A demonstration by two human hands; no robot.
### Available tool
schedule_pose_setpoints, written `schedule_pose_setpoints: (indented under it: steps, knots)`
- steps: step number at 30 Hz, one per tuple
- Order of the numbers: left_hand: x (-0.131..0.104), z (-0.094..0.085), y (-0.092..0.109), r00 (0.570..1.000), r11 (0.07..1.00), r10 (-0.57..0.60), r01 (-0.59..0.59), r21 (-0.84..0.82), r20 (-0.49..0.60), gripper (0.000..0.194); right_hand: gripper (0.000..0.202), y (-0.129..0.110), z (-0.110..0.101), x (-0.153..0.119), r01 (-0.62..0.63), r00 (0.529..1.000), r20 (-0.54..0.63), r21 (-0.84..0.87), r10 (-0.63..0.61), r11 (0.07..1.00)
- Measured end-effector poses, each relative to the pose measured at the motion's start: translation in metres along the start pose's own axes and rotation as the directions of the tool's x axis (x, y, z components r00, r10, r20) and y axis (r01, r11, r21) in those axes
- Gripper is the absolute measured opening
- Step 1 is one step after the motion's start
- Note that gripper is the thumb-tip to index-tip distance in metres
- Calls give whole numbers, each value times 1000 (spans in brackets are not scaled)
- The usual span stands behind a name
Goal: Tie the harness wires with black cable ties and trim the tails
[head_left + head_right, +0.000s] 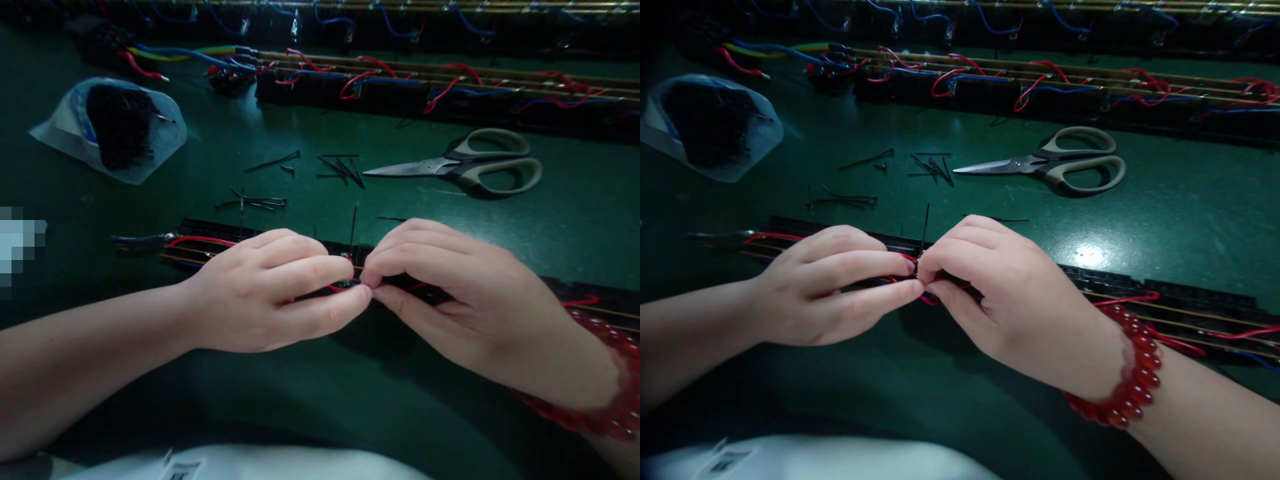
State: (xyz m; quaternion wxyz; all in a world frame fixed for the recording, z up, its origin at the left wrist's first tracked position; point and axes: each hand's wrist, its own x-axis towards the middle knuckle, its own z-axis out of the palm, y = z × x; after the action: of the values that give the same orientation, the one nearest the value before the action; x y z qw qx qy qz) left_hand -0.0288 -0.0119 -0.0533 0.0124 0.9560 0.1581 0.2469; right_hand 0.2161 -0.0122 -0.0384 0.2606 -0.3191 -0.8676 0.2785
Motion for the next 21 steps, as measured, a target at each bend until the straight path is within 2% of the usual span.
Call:
schedule_pose_setpoints:
  steps: [6,21]
  knots:
    - [1,0,0,1000,1000,-7,7,16,-17,25,13,-1,-2,0,-23,1000,0,8,23,1000]
    - [1,-1,-1,1000,1000,6,-6,0,-12,24,13,0,-2,1,-34,999,12,10,34,999]
